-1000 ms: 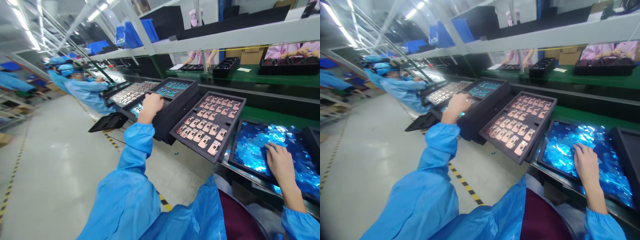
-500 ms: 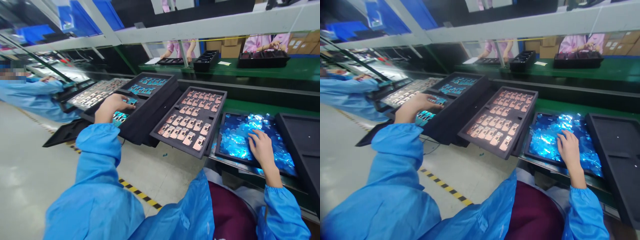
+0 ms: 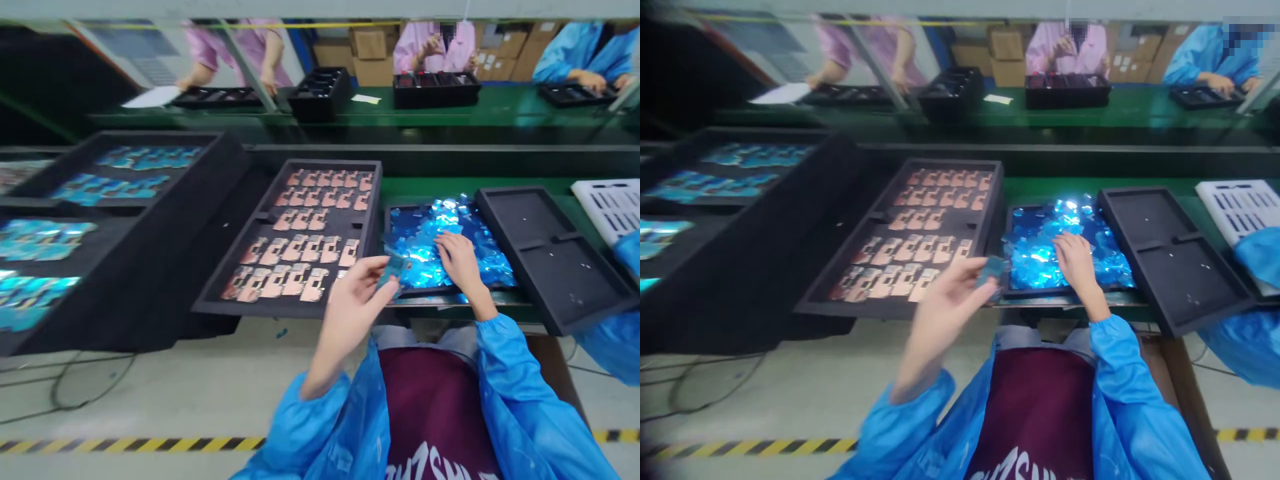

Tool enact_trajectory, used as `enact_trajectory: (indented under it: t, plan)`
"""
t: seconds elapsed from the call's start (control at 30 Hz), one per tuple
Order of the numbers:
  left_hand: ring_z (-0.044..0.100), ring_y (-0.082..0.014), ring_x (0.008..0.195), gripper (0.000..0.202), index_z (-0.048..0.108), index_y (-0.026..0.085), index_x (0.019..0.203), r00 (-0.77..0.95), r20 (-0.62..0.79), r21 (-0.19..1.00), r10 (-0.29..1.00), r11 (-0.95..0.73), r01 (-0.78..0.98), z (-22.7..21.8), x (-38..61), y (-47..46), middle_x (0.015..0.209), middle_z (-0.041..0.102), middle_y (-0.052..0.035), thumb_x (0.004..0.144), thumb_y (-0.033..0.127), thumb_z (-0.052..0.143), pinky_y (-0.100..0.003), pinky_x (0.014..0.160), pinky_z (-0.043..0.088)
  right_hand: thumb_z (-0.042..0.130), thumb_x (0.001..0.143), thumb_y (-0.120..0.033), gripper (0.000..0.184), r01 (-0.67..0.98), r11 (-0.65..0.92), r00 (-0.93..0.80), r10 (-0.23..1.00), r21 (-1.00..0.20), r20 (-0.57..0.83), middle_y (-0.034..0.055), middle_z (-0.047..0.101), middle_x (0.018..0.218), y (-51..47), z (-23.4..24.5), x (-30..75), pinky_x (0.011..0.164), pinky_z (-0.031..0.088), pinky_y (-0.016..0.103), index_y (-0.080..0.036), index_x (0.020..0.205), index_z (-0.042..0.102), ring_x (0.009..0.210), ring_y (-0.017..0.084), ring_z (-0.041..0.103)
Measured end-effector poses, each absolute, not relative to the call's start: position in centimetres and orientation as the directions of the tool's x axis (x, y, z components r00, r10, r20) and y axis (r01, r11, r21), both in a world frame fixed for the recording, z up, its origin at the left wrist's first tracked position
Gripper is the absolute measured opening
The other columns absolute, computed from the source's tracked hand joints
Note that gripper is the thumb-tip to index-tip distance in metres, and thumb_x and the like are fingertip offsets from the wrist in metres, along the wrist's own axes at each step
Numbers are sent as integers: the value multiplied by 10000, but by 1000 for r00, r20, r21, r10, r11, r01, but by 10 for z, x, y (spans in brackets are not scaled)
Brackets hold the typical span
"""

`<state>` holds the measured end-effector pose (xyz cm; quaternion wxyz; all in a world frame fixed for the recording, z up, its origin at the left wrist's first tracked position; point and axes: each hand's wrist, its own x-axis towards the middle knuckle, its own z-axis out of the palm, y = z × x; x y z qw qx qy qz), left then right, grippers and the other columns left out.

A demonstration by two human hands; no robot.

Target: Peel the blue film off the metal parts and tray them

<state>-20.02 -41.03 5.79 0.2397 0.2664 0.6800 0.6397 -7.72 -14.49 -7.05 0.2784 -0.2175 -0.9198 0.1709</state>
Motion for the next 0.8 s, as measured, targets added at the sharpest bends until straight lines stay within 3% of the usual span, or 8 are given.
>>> enact_trajectory:
  t: [0.07,0.13,0.23,0.33,0.47,0.63,0.8]
  plan:
    - [760,-221,852,501,777,211,1177,-700,-69,986,711,-60,-158,13,-181,-367,1011,782,-70,776,472,924,-308,652,651,414,1156,-351,382,246,802,-710,531,-545,462,117,764,1409,-153,-64,-75,1278,413,581,-239,1274,760,1453,317,619]
    - [739,-204,819,556,760,188,1178,-707,-114,966,698,-89,-243,-23,-177,-335,1000,760,-71,739,469,955,-298,651,642,399,1169,-415,413,174,719,-688,578,-673,439,113,762,1408,-162,-57,-71,1235,481,514,-246,1301,751,1408,284,655]
    - [710,-179,770,507,777,187,1138,-715,-129,970,687,-63,-235,-52,-182,-314,997,750,-66,721,405,967,-287,666,628,534,1120,-517,384,96,550,-699,630,-830,337,99,797,1285,-172,-50,-67,1027,603,416,-242,1264,759,1193,259,748]
    - [708,-186,782,444,802,205,1122,-714,-98,984,693,-40,-174,-58,-187,-311,1005,764,-66,731,355,953,-275,667,606,736,983,-573,405,100,426,-718,657,-899,231,75,812,1132,-176,-49,-67,818,610,355,-226,1189,770,989,239,759]
    - [730,-213,814,344,827,212,1041,-698,-66,994,713,-14,-108,-56,-189,-309,976,802,-71,766,389,935,-282,689,589,779,920,-617,407,129,357,-721,674,-925,159,48,800,974,-174,-51,-70,718,556,320,-219,1007,773,888,223,731]
    - [750,-223,749,239,817,200,879,-741,0,1000,671,-9,-8,-57,-189,-306,806,803,-55,863,437,846,-312,734,599,632,1050,-539,362,138,441,-752,630,-887,196,34,796,910,-174,-49,-72,767,547,338,-228,934,778,849,217,723]
    - [767,-233,767,214,822,192,871,-774,40,999,631,-46,15,-58,-191,-305,795,806,-60,866,406,833,-318,729,612,619,1084,-482,303,112,581,-734,595,-806,327,78,787,1089,-180,-50,-76,817,595,361,-235,1119,791,980,243,730]
